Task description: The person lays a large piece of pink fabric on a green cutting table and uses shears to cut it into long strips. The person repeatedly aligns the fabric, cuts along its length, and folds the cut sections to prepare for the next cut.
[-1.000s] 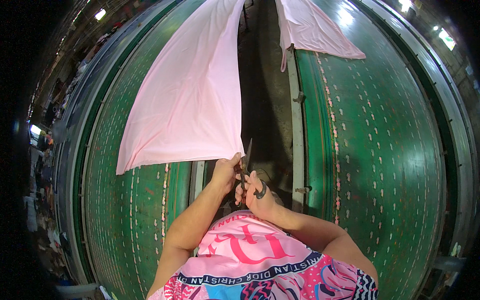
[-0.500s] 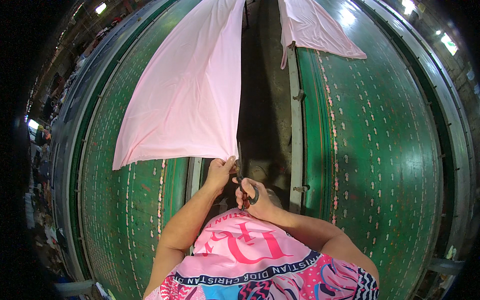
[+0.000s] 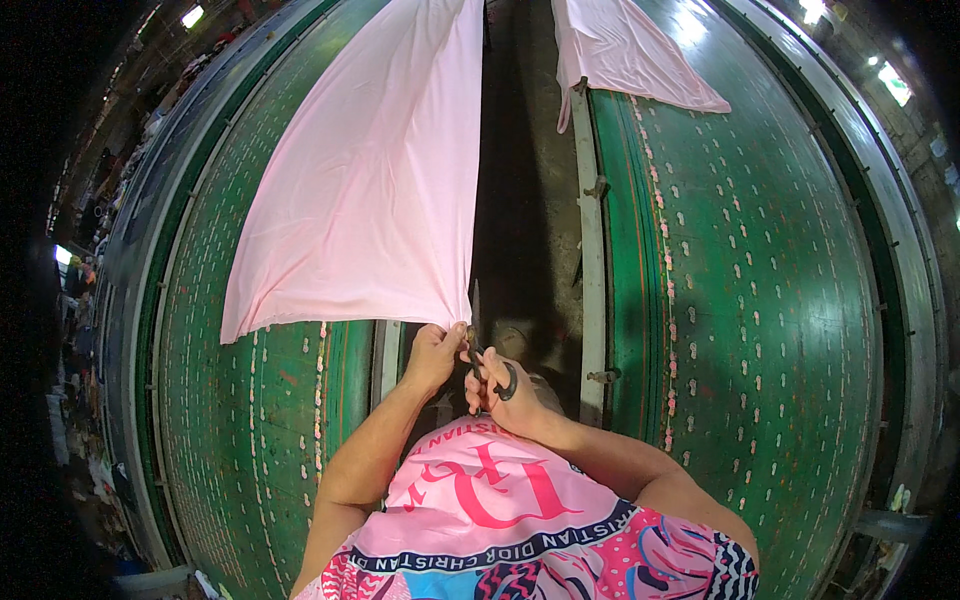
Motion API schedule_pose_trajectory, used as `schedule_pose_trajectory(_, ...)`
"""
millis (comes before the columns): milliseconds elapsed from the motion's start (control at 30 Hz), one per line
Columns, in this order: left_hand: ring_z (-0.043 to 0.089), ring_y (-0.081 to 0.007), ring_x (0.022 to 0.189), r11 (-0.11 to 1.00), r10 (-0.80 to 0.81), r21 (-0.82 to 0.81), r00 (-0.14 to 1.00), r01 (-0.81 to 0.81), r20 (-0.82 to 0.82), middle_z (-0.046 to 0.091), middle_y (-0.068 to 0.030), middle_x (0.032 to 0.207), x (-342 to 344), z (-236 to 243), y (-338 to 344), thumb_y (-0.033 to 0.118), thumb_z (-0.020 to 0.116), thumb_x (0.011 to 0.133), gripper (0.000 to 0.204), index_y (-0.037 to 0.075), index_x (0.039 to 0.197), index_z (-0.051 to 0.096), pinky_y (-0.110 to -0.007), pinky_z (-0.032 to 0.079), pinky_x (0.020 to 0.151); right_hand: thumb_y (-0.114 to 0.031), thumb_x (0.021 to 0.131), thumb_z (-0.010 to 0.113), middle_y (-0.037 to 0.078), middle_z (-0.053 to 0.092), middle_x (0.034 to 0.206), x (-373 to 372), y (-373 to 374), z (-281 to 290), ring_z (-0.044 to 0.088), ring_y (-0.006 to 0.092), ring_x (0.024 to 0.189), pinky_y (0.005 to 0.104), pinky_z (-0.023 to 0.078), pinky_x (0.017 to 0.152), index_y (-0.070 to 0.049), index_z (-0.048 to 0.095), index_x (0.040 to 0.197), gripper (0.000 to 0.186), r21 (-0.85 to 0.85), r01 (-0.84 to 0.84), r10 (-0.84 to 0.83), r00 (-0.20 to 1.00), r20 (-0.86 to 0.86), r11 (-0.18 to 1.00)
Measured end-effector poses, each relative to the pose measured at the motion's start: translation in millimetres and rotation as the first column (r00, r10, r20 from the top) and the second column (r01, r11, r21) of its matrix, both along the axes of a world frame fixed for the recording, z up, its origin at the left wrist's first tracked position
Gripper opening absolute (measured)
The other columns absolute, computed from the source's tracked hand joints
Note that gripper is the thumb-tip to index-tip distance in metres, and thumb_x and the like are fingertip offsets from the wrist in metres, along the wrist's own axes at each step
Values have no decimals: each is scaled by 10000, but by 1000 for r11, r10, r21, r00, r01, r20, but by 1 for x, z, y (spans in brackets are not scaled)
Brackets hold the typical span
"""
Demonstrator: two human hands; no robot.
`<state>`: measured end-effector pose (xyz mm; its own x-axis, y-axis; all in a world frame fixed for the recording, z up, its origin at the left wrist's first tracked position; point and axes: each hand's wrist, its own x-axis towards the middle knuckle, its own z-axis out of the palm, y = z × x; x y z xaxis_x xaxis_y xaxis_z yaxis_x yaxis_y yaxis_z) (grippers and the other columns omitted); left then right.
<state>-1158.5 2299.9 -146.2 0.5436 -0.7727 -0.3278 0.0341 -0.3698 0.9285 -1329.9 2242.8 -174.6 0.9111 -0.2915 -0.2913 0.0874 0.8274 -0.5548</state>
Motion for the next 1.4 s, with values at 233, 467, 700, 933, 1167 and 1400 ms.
schedule_pose_trajectory(233, 574, -101, 626, 995, 12, -92, 983, -29, -182, 657, -12, 742, 0, 1, 3, 225, 606, 1088, 321, 22, 861, 709, -282, 462, 586, -766, 1008, 464, 63, 562, 893, 3, 2, 13, 594, 230, 832, 390, 505, 811, -77, 531, 1352, 773, 187, -61, 31, 986, 161, 980)
schedule_pose_trajectory(467, 638, -131, 769, 959, 93, -203, 894, -200, -439, 711, -37, 858, 0, -10, 6, 299, 635, 1086, 319, 16, 981, 740, -302, 527, 766, -851, 916, 525, 54, 539, 906, -8, 3, 64, 554, 230, 847, 408, 485, 853, -88, 538, 1328, 867, 350, -119, 87, 991, 105, 929)
schedule_pose_trajectory(700, 690, -229, 819, 988, -53, -151, 814, -43, -579, 737, -170, 1031, 5, 2, 5, 425, 502, 1112, 536, -76, 1199, 672, -386, 585, 777, -818, 963, 480, 81, 581, 929, 11, 10, 64, 605, 260, 881, 418, 485, 877, -80, 524, 1343, 832, 259, 24, -41, 997, 58, 966)
schedule_pose_trajectory(933, 693, -286, 973, 965, 113, -89, 696, -247, -709, 730, -150, 1083, 15, -14, -1, 378, 467, 1057, 484, -17, 1236, 684, -443, 556, 896, -262, 978, 739, 18, 597, 921, 41, 11, 52, 564, 98, 693, 263, 454, 615, -14, 582, 1318, 450, -431, 140, -234, 957, -174, 892)
schedule_pose_trajectory(1167, 725, -340, 941, 962, 156, -8, 577, -272, -801, 748, -195, 1030, 23, -15, 9, 349, 448, 1037, 475, -39, 1165, 690, -456, 602, 874, -277, 921, 792, 70, 652, 1006, 51, 18, 34, 635, 169, 856, 345, 519, 766, 1, 557, 1353, 565, -790, -66, -228, 940, -254, 610)
schedule_pose_trajectory(1400, 742, -340, 938, 969, 167, 30, 562, -245, -810, 758, -199, 991, 29, -16, 13, 305, 446, 1023, 458, -53, 1121, 715, -458, 625, 875, -316, 891, 813, 155, 695, 1073, 52, 15, 42, 700, 287, 1030, 416, 528, 929, 13, 537, 1353, 631, -821, -231, -194, 905, -378, 523)
